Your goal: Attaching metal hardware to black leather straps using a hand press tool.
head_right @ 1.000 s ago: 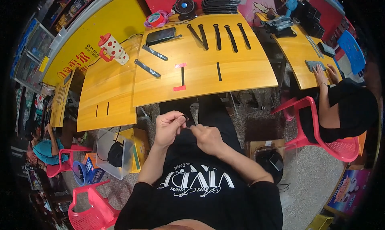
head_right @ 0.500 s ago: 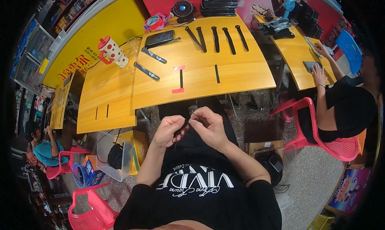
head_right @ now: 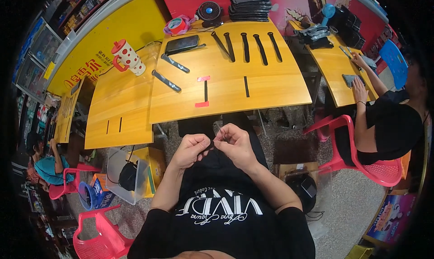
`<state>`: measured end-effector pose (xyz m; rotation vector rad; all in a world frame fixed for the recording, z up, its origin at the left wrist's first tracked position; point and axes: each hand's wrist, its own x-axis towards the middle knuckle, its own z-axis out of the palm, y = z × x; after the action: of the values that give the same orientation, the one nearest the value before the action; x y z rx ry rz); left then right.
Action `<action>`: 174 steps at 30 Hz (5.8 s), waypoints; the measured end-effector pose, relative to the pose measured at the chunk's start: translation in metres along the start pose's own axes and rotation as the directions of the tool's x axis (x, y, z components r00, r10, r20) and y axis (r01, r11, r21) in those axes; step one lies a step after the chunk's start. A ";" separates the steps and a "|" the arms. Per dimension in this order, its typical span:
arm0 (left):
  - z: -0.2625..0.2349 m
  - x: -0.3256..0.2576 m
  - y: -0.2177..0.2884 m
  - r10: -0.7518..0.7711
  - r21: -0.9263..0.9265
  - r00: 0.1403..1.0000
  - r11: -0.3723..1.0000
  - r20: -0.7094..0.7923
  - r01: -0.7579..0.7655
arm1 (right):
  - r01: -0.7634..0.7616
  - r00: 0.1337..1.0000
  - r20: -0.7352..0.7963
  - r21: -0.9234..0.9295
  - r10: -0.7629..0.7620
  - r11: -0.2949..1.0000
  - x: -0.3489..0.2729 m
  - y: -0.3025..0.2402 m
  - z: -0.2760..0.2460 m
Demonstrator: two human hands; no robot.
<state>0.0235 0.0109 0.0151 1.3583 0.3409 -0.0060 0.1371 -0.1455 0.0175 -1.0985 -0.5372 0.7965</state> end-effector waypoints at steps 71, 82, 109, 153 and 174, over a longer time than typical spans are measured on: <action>0.034 -0.007 -0.010 0.613 0.530 0.787 0.690 -0.067 -0.493 | -0.147 0.989 0.038 0.308 0.143 0.940 -0.006 -0.005 0.000; 0.019 -0.004 -0.011 0.283 -0.192 0.951 0.933 -0.126 -0.303 | 0.473 0.859 0.243 -0.712 -0.451 0.519 -0.008 -0.016 -0.008; 0.015 -0.013 0.004 0.362 0.370 0.931 0.873 -0.051 -0.319 | 0.646 0.676 0.713 -0.696 -0.188 -0.315 -0.006 -0.037 -0.018; -0.008 -0.002 0.020 -0.157 -0.140 0.912 0.964 0.380 0.225 | 0.842 0.489 0.862 -0.507 -0.137 -0.183 -0.003 -0.053 -0.012; 0.006 -0.020 -0.014 0.071 -0.228 0.981 0.967 -0.183 -0.112 | 0.726 0.674 0.604 -0.649 -0.425 0.228 0.000 -0.025 -0.014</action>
<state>0.0037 -0.0020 0.0079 1.1381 0.4114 0.2257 0.1547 -0.1592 0.0349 -1.5223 -1.6767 -0.1119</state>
